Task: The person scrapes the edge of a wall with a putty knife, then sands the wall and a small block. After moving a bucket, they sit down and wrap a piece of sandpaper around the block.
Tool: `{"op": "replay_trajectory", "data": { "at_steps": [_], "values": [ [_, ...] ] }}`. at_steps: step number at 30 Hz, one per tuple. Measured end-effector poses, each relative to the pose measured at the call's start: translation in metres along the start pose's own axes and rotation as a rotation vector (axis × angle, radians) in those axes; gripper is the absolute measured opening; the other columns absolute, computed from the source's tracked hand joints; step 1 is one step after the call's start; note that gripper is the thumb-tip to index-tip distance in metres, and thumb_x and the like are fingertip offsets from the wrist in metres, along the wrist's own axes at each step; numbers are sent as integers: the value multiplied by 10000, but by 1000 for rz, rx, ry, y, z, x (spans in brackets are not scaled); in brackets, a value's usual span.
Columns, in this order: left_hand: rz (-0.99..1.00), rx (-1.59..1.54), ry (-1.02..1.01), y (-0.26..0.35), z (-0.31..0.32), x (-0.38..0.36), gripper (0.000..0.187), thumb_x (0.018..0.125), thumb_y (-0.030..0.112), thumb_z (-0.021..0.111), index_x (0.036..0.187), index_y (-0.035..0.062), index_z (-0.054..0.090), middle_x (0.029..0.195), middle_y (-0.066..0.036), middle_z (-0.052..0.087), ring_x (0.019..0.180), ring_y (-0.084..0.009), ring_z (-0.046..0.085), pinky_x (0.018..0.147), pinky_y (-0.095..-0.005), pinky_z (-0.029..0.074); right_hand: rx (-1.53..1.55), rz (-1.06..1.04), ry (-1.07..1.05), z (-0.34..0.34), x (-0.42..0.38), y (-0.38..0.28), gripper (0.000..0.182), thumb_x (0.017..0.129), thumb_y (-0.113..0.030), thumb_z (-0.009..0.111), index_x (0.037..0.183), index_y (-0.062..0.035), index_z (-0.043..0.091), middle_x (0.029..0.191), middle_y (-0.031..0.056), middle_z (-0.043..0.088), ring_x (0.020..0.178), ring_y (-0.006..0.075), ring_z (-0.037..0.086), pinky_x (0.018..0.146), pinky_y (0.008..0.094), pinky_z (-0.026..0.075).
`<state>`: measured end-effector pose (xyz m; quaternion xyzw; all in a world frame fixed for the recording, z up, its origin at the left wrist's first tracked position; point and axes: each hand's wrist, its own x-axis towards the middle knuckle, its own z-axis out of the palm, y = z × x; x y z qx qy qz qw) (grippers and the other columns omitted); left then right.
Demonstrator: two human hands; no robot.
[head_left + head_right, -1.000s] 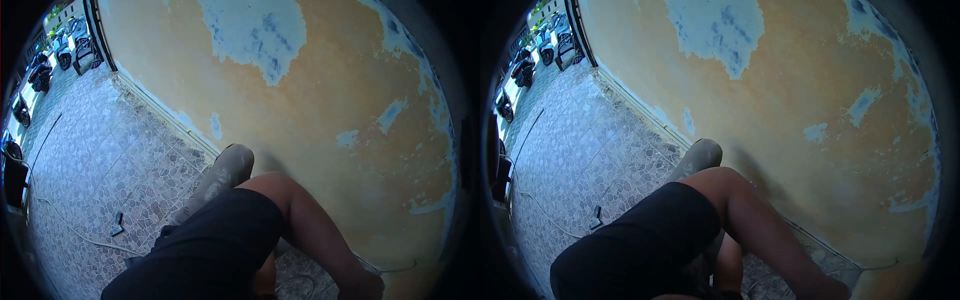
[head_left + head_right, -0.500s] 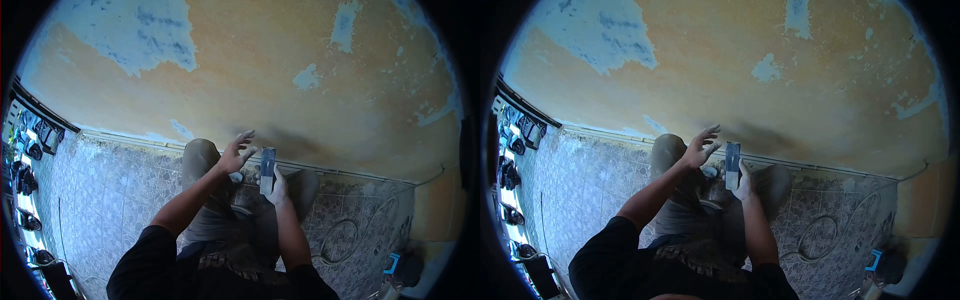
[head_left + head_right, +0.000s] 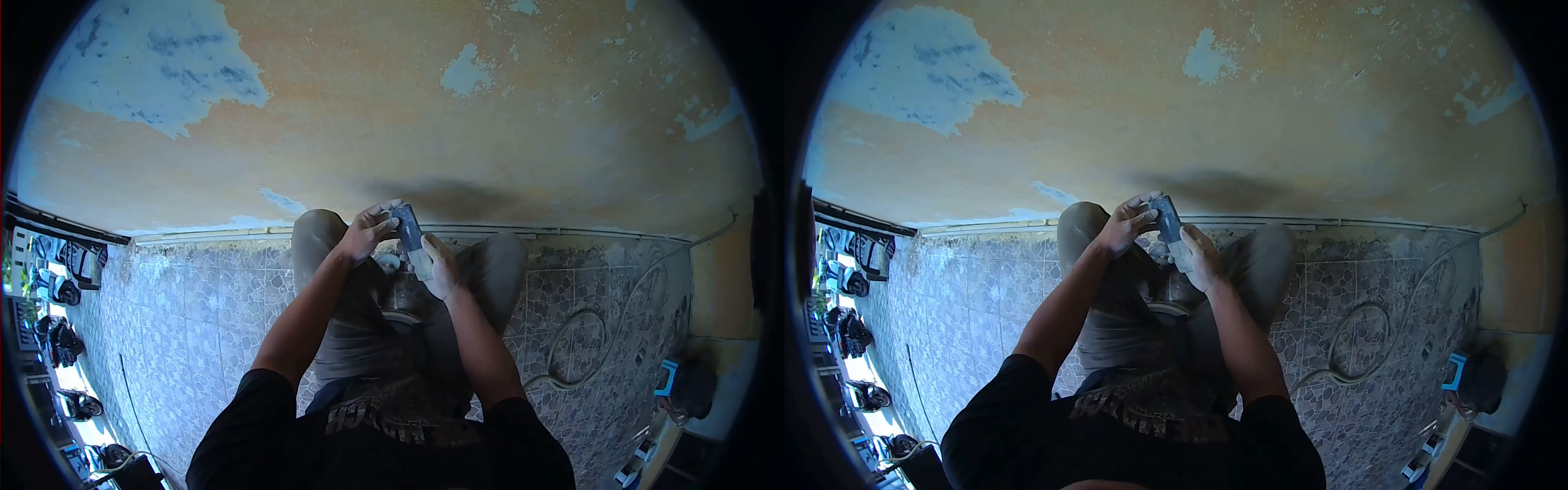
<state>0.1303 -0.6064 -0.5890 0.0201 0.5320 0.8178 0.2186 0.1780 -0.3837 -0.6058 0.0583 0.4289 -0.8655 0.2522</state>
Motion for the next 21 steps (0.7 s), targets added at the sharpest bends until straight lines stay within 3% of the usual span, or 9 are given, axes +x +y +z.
{"op": "replay_trajectory", "data": {
  "at_steps": [1, 3, 4, 7, 8, 12, 15, 17, 21],
  "values": [
    [-3, 5, -1, 2, 5, -2, 590, 1096, 132, 695, 1638, 44, 480, 1393, -102, 714, 1274, -205, 682, 1097, -410, 563, 6, -3, 0, 5, -1, -2, 381, 1147, -375, 569, 1305, -51, 691, 1099, 138, 792, 933, 232, 774, 825, 368, 608],
    [-81, -148, 101, 14, 31, -10, 699, 1081, 194, 729, 1681, 52, 400, 1441, -128, 671, 1359, -237, 632, 1122, -440, 551, -841, -463, 255, 20, -2, -5, 382, 1106, -371, 652, 1316, -51, 665, 1144, 160, 781, 995, 289, 770, 874, 392, 595],
    [-111, -91, 81, 1, 28, -6, 644, 1077, 247, 737, 1616, 50, 446, 1448, -130, 648, 1364, -245, 615, 1099, -465, 558, -970, -619, 285, 18, 6, 5, 429, 1025, -277, 761, 1356, -41, 625, 1258, 199, 715, 1138, 373, 721, 958, 447, 579],
    [-138, 53, 31, -33, 8, 15, 442, 1094, 223, 704, 1468, 51, 543, 1391, -126, 670, 1291, -249, 648, 1058, -463, 572, -1176, -805, 326, 22, 14, 17, 526, 953, -188, 820, 1402, -38, 590, 1310, 200, 667, 1248, 410, 646, 1046, 492, 536],
    [-204, 43, 72, -27, 12, 15, 303, 1104, 211, 681, 1345, 61, 574, 1351, -121, 682, 1203, -243, 676, 1021, -454, 579, -1200, -630, 317, 17, 13, 19, 640, 895, -101, 832, 1473, -54, 563, 1379, 208, 608, 1325, 440, 581, 1095, 504, 512],
    [-193, 9, 130, -24, 10, 26, 354, 1095, 187, 689, 1387, 39, 556, 1350, -140, 687, 1214, -259, 690, 1045, -458, 582, -1258, -672, 332, 2, 19, 18, 630, 912, -67, 782, 1495, -31, 546, 1365, 241, 617, 1268, 471, 627, 1037, 530, 550],
    [-148, 57, 73, -7, 12, 26, 477, 1092, 146, 667, 1520, 51, 479, 1423, -167, 665, 1288, -303, 682, 1101, -469, 569, -1202, -660, 351, 1, 19, 16, 592, 916, -26, 735, 1483, -26, 566, 1328, 250, 667, 1253, 472, 647, 1056, 524, 543],
    [-75, 209, -13, 8, 13, 23, 692, 1058, 124, 705, 1652, 56, 357, 1479, -201, 638, 1370, -352, 636, 1164, -518, 526, -1223, -540, 408, -4, 15, 14, 572, 894, 5, 716, 1452, -13, 593, 1299, 250, 702, 1251, 462, 659, 1082, 514, 533],
    [-46, 56, 115, 20, 2, 19, 796, 1036, 114, 724, 1702, 66, 290, 1487, -206, 632, 1367, -359, 631, 1156, -548, 519, -1345, -453, 484, -20, 13, 18, 578, 870, 7, 715, 1436, 5, 601, 1324, 242, 701, 1275, 448, 653, 1098, 507, 527]
  ]
}}
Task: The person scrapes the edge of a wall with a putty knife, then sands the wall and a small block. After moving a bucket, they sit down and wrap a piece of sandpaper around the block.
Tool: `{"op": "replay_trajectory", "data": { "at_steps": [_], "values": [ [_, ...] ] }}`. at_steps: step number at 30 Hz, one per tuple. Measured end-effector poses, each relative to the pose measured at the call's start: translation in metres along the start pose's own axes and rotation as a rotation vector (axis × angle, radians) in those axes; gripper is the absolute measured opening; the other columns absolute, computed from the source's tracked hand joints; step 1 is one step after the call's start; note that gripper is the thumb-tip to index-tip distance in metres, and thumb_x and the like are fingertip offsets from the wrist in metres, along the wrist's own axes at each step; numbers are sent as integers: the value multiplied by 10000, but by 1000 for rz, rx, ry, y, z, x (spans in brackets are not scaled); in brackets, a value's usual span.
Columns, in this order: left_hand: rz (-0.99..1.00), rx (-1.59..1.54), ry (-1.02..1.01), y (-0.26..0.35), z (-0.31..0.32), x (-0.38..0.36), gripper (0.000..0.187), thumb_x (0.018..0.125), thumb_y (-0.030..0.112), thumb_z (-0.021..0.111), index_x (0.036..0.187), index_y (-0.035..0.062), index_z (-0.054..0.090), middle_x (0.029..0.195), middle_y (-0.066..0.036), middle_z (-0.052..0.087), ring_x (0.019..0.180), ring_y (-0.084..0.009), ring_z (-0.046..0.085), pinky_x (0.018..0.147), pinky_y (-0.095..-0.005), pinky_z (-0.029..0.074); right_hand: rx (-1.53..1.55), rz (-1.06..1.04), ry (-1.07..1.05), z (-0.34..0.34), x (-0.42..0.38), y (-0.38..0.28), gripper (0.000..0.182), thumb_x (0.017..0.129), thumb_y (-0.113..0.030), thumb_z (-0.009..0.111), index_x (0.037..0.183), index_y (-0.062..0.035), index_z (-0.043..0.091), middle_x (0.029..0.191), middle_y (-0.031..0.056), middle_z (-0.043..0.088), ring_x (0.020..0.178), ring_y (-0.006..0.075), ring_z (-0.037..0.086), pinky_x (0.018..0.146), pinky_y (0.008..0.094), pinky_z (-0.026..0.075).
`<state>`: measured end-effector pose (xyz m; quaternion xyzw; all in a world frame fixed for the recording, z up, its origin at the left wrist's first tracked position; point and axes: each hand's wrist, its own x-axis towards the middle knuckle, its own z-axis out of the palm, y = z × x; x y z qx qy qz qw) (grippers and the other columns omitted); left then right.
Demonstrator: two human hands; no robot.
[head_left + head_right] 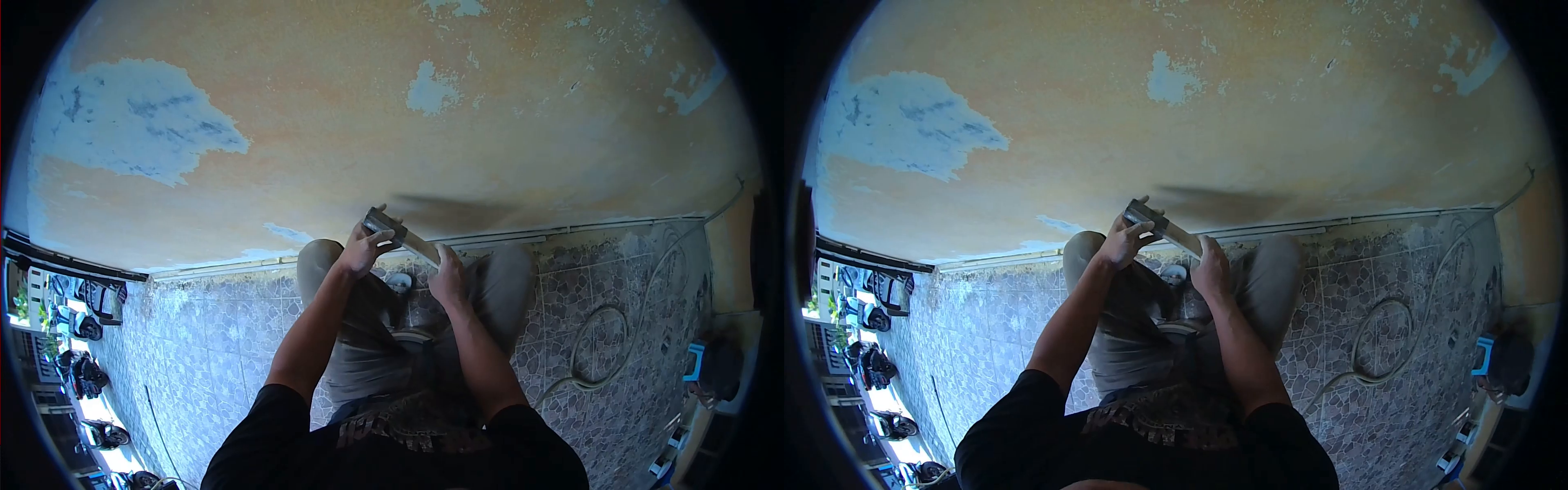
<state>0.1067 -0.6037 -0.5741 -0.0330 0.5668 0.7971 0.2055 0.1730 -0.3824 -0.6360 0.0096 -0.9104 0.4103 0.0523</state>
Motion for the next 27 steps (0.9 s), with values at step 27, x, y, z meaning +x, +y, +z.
{"op": "replay_trajectory", "data": {
  "at_steps": [27],
  "values": [
    [-350, -233, 409, -25, -2, 11, 467, 1191, 478, 408, 1424, 88, 518, 1440, -146, 583, 1309, -349, 590, 1094, -727, 487, 250, 18, 123, 19, -5, -43, 267, 1048, -236, 666, 1194, -28, 581, 1027, 283, 746, 963, 512, 740, 776, 588, 569]
  ]
}}
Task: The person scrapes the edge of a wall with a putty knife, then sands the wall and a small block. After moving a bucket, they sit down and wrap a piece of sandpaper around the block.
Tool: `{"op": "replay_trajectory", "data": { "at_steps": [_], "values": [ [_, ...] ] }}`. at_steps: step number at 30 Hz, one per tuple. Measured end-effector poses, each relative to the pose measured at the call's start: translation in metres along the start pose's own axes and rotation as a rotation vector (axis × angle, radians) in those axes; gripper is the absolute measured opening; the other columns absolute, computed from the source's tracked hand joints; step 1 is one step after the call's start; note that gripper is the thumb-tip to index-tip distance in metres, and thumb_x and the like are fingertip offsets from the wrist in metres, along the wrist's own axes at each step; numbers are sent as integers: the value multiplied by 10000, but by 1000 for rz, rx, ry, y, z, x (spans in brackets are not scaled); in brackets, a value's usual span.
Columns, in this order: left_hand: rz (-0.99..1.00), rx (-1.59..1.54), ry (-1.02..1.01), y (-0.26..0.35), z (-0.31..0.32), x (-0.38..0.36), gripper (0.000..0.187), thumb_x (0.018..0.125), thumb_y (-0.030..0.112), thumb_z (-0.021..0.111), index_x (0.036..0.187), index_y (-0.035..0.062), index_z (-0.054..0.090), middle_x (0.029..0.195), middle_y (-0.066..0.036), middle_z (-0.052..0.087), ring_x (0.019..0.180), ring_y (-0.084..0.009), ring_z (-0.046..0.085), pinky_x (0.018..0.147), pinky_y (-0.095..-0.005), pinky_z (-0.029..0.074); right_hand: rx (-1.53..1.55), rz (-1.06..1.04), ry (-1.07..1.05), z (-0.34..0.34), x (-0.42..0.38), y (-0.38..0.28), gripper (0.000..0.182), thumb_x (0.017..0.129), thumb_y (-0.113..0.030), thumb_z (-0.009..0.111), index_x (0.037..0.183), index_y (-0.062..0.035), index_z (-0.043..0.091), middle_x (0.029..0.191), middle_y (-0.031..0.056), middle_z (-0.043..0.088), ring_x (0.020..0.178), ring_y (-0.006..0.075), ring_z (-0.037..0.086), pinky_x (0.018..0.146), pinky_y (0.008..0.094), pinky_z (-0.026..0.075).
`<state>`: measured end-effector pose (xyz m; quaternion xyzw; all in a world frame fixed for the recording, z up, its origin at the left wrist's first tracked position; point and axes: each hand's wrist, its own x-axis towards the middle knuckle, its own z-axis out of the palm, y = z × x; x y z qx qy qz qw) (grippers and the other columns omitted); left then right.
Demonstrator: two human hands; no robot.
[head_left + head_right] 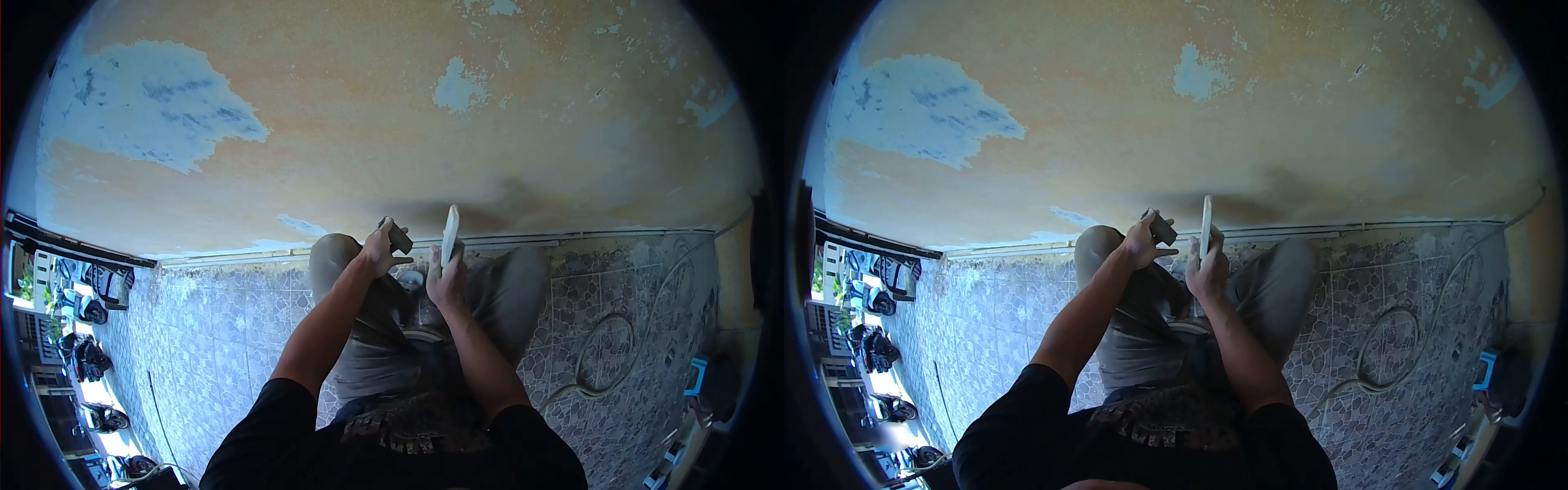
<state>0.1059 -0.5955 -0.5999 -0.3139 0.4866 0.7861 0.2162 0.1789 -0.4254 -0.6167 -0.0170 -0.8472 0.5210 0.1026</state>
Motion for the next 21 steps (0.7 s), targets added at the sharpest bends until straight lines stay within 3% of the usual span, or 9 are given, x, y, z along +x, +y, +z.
{"op": "replay_trajectory", "data": {
  "at_steps": [1, 3, 5, 9, 11, 12, 15, 19, 21],
  "values": [
    [0, 0, 0, 0, -5, 9, 467, 1191, 478, 408, 1424, 88, 518, 1440, -146, 583, 1309, -349, 590, 1094, -727, 487, 94, -102, 226, 0, -3, 3, 250, 1052, -228, 653, 1212, -46, 587, 1033, 275, 749, 962, 506, 742, 777, 585, 569],
    [-10, 83, -188, -10, -24, 32, 517, 1191, 475, 412, 1492, 66, 509, 1411, -144, 583, 1272, -336, 608, 1108, -726, 477, -263, 21, -306, 4, -11, 27, 259, 1040, -172, 634, 1273, -63, 597, 1038, 272, 750, 955, 501, 741, 785, 579, 567],
    [-17, 75, -204, -18, -23, 37, 587, 1187, 480, 422, 1599, 62, 439, 1485, -149, 552, 1285, -337, 599, 1134, -732, 455, -309, 248, -471, 28, -20, 60, 266, 996, -156, 665, 1233, -51, 609, 1026, 268, 747, 947, 503, 736, 807, 593, 564],
    [47, 126, -41, -4, -2, -7, 654, 1186, 484, 432, 1680, 63, 349, 1587, -120, 516, 1411, -343, 546, 1156, -746, 421, 14, 80, -25, 5, -5, 24, 262, 977, -181, 684, 1192, -45, 622, 992, 268, 742, 948, 514, 727, 827, 620, 557],
    [32, 145, -122, -4, -8, -7, 677, 1187, 488, 416, 1715, 90, 274, 1729, -109, 402, 1535, -360, 446, 1189, -757, 382, -48, -397, 173, -2, -14, 30, 258, 951, -162, 693, 1165, -36, 625, 977, 272, 739, 943, 531, 718, 829, 637, 553],
    [26, 114, -315, -19, -37, 32, 710, 1184, 507, 405, 1740, 115, 204, 1799, -85, 305, 1588, -376, 375, 1210, -763, 354, -263, -77, -197, -1, -18, 27, 263, 926, -120, 686, 1163, -25, 619, 960, 270, 727, 928, 536, 712, 817, 634, 554],
    [18, 172, -255, -12, -20, 16, 717, 1182, 525, 395, 1741, 117, 206, 1792, -73, 319, 1581, -376, 379, 1216, -762, 349, -169, 227, -166, 14, -15, 32, 288, 883, -82, 682, 1156, -21, 615, 938, 255, 711, 901, 529, 705, 806, 621, 561],
    [7, 190, -158, -7, -17, 1, 695, 1181, 504, 420, 1726, 111, 240, 1794, -68, 315, 1580, -353, 384, 1182, -776, 387, 19, -221, 148, -1, -12, 38, 253, 997, -198, 699, 1133, 9, 647, 1010, 309, 722, 953, 533, 713, 801, 583, 554],
    [3, 177, -199, -11, -17, 6, 657, 1182, 474, 434, 1712, 118, 278, 1756, -78, 388, 1513, -348, 473, 1142, -759, 442, -217, -119, -94, 11, -20, 69, 247, 1019, -207, 663, 1140, 8, 659, 1063, 320, 730, 988, 529, 717, 812, 563, 562]
  ]
}}
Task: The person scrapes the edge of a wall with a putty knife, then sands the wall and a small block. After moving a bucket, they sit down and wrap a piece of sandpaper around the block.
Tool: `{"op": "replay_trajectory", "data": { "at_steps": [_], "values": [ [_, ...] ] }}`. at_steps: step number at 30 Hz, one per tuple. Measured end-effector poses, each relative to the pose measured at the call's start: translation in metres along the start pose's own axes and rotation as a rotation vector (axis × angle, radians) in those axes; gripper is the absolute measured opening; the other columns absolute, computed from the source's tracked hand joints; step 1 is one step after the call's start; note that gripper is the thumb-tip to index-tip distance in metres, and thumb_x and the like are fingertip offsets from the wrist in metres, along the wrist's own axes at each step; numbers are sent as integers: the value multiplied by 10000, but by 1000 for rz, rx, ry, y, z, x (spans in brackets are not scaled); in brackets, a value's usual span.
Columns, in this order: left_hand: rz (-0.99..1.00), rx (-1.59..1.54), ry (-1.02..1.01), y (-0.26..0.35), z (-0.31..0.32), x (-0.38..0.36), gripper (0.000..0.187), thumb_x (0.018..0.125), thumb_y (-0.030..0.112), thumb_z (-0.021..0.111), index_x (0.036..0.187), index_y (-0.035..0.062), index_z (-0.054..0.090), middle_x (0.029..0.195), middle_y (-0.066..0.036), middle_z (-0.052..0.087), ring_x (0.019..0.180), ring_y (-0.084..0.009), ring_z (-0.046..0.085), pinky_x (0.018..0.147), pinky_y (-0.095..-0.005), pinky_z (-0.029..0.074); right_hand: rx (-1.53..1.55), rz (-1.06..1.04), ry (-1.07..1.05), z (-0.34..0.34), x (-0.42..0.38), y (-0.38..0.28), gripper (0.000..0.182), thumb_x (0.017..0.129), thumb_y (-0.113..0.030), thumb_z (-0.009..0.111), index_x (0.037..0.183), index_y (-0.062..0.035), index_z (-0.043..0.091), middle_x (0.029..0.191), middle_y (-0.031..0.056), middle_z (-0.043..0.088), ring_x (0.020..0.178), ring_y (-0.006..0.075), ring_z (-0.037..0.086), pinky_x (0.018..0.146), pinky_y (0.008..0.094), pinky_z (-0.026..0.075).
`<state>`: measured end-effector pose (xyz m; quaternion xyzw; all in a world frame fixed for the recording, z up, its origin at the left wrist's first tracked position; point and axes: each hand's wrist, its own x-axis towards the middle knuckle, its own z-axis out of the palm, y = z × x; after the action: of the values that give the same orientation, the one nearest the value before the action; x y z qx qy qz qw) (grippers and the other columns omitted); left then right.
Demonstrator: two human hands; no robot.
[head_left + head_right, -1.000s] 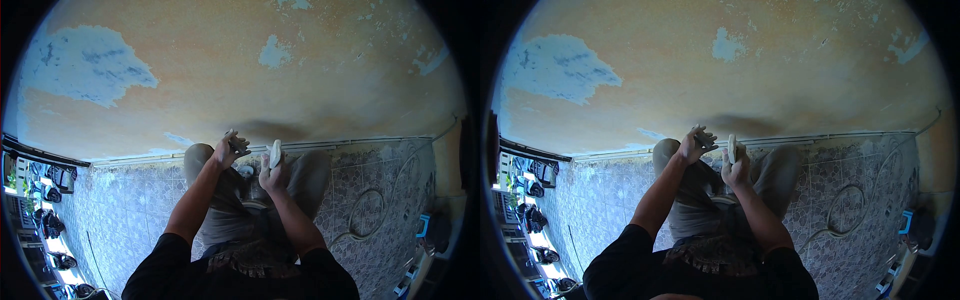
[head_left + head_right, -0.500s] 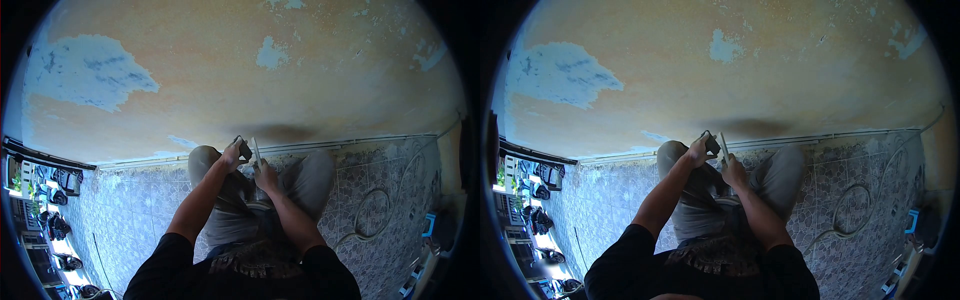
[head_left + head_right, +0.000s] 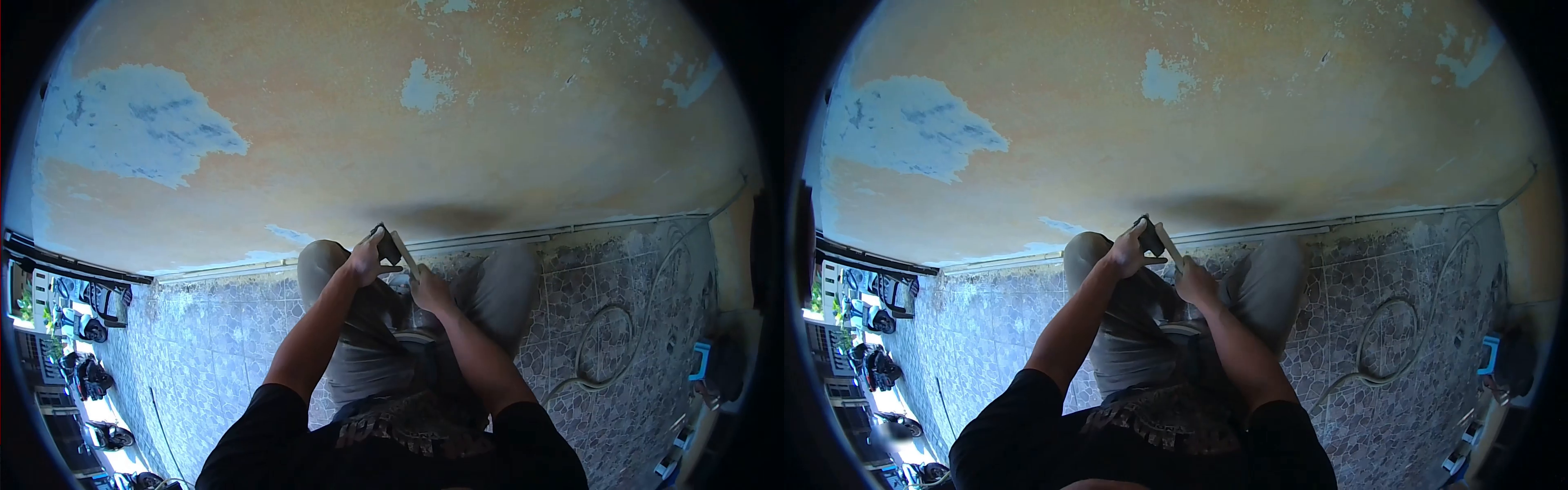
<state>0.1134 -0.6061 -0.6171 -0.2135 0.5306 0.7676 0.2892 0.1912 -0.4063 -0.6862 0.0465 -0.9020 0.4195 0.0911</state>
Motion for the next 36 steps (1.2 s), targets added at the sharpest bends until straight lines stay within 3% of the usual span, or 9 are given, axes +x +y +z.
{"op": "replay_trajectory", "data": {
  "at_steps": [2, 14, 16, 18, 23, 26, 31, 34, 36],
  "values": [
    [-52, -22, 5, 6, 5, -2, 604, 1184, 439, 443, 1689, 129, 325, 1664, -87, 513, 1396, -333, 579, 1114, -721, 486, 239, 400, -522, 41, -7, 26, 252, 1029, -232, 636, 1119, 2, 662, 1109, 333, 728, 1025, 536, 713, 833, 566, 562],
    [26, -52, 89, 11, 11, -11, 566, 1166, 485, 491, 1542, 63, 498, 1473, -199, 628, 1307, -320, 633, 1079, -575, 553, 209, -167, 272, -42, 11, -61, 305, 1095, -277, 636, 1208, 5, 607, 991, 265, 719, 941, 527, 713, 805, 580, 550],
    [8, -43, 51, 6, 11, -15, 568, 1170, 486, 477, 1558, 72, 490, 1480, -190, 623, 1312, -320, 626, 1083, -586, 548, 230, -175, 229, -27, 3, -59, 258, 1067, -201, 642, 1190, 25, 624, 1046, 277, 718, 989, 504, 718, 844, 581, 556],
    [9, 69, 12, 2, 9, -10, 580, 1183, 476, 435, 1623, 98, 442, 1513, -176, 602, 1360, -323, 587, 1113, -625, 525, -65, 241, -555, -26, 10, -59, 240, 1039, -116, 637, 1235, 21, 628, 1098, 286, 705, 1029, 494, 706, 889, 574, 560],
    [70, -163, 149, 9, 15, -20, 554, 1197, 430, 412, 1678, 156, 388, 1504, -138, 593, 1407, -308, 552, 1113, -642, 513, 235, -115, 227, -25, 13, -52, 349, 1024, -198, 660, 1296, 8, 589, 996, 289, 753, 971, 534, 740, 842, 631, 577],
    [23, -81, -22, 1, 4, -6, 557, 1194, 438, 422, 1679, 169, 374, 1536, -138, 576, 1454, -313, 525, 1130, -652, 503, -58, 264, -433, -30, 12, -52, 321, 1048, -179, 641, 1325, -24, 595, 1011, 270, 745, 953, 529, 735, 828, 598, 573],
    [26, -112, 116, 0, 12, -7, 580, 1189, 479, 398, 1680, 171, 396, 1670, -146, 507, 1485, -332, 504, 1175, -707, 418, 267, -10, 194, -32, 8, -54, 382, 1016, -233, 674, 1329, -26, 603, 1061, 303, 755, 1031, 526, 734, 870, 617, 575],
    [7, 14, -154, 9, 15, -20, 596, 1188, 483, 397, 1688, 160, 385, 1669, -151, 505, 1476, -330, 517, 1168, -699, 429, -6, 312, -486, -25, 10, -46, 330, 1011, -200, 670, 1302, -50, 627, 1059, 293, 758, 1032, 530, 730, 875, 609, 565],
    [10, 13, -110, 11, 22, -18, 586, 1187, 464, 402, 1666, 127, 403, 1637, -160, 541, 1450, -328, 543, 1167, -669, 446, 111, 327, -356, -22, 15, -42, 284, 1006, -182, 669, 1265, -69, 640, 1066, 286, 762, 1040, 531, 728, 876, 611, 559]
  ]
}}
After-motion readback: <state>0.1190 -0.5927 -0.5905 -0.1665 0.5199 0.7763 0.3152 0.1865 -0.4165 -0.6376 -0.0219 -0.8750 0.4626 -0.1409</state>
